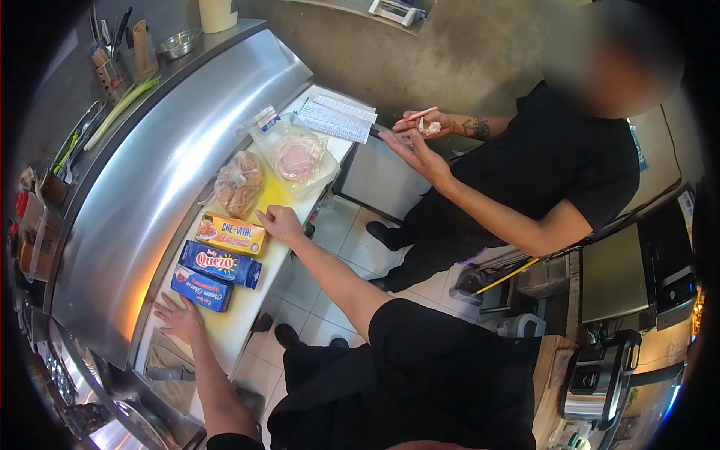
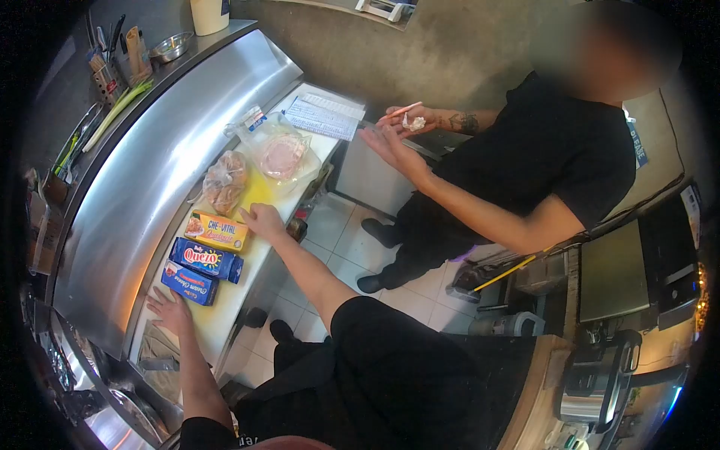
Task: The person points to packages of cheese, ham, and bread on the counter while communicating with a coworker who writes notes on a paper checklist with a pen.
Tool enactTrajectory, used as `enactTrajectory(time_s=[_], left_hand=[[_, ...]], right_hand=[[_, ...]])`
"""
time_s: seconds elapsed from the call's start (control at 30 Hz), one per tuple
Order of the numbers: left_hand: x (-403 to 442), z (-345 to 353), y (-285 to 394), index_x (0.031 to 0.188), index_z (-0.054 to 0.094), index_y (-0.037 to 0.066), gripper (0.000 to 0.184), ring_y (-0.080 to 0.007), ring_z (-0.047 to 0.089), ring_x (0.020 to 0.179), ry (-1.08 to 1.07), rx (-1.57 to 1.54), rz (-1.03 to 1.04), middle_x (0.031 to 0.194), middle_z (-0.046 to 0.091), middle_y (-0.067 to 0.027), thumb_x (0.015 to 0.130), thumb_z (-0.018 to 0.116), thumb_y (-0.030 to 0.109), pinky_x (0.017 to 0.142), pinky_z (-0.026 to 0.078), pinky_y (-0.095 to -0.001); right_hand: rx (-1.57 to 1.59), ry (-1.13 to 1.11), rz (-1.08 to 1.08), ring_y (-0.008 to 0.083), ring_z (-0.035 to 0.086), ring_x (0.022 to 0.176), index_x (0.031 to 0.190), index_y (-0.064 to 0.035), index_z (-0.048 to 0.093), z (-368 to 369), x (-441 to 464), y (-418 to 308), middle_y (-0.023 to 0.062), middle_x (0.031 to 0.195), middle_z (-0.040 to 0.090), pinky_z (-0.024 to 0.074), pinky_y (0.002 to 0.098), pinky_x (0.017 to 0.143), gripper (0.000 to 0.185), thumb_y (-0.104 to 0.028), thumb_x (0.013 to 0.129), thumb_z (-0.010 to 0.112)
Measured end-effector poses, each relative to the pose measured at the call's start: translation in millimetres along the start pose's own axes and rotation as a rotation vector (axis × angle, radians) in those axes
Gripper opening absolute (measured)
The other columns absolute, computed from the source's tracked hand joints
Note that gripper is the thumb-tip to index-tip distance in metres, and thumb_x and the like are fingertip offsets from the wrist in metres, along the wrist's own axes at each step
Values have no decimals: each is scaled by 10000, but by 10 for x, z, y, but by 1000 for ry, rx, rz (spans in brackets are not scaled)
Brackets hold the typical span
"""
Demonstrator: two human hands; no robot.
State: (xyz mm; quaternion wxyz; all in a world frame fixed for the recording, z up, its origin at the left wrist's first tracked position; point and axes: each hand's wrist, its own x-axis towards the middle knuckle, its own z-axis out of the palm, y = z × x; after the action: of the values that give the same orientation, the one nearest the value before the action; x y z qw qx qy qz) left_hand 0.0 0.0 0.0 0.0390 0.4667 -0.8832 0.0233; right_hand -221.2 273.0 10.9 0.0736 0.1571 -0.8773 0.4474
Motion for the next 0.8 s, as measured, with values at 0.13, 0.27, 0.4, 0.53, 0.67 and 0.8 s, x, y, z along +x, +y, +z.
enactTrajectory(time_s=[0.13, 0.27, 0.4, 0.53, 0.67, 0.8], left_hand=[[29, -48, -25, 1520, 232, 224, 647, -311, 175, 1454, 17, 6, 1, 1588, 152, -108, 966, 338, 539, 1108, 146, -645], [17, -156, 39, 1520, 234, 222, 646, -312, 170, 1456, -32, 12, -17, 1587, 154, -114, 964, 345, 532, 1112, 141, -639], [40, -86, 43, 1520, 237, 222, 646, -313, 169, 1456, -18, 3, -15, 1587, 153, -120, 963, 344, 532, 1113, 135, -638], [26, -87, 31, 1519, 239, 219, 653, -310, 157, 1460, -18, -3, -14, 1588, 146, -125, 958, 348, 536, 1117, 128, -637], [21, -84, 28, 1518, 242, 208, 657, -309, 149, 1462, -12, -13, -9, 1585, 154, -134, 957, 350, 533, 1114, 128, -644], [25, -92, 23, 1517, 247, 211, 652, -317, 146, 1462, -10, -29, 3, 1583, 157, -143, 959, 347, 532, 1113, 127, -646]], right_hand=[[-3, 61, -44, 310, 574, 520, 627, -12, 585, 73, -14, 10, 149, 571, 585, 462, 392, 531, 443, -387, 845, 677], [2, 53, -45, 312, 570, 520, 630, -11, 581, 9, 2, -40, 149, 571, 584, 460, 392, 529, 438, -382, 838, 687], [3, 54, -35, 313, 567, 520, 627, -10, 574, 2, 28, -43, 153, 572, 578, 456, 391, 524, 445, -387, 833, 693], [14, 36, -15, 300, 555, 507, 621, -9, 565, -28, -1, -73, 155, 567, 566, 449, 385, 517, 462, -401, 825, 702], [10, 7, -2, 279, 546, 500, 616, -7, 563, -22, 4, -47, 142, 562, 566, 455, 369, 521, 485, -425, 811, 714], [-23, -7, 11, 267, 548, 502, 607, -9, 561, -22, 19, -59, 128, 566, 578, 461, 359, 528, 508, -451, 793, 726]])
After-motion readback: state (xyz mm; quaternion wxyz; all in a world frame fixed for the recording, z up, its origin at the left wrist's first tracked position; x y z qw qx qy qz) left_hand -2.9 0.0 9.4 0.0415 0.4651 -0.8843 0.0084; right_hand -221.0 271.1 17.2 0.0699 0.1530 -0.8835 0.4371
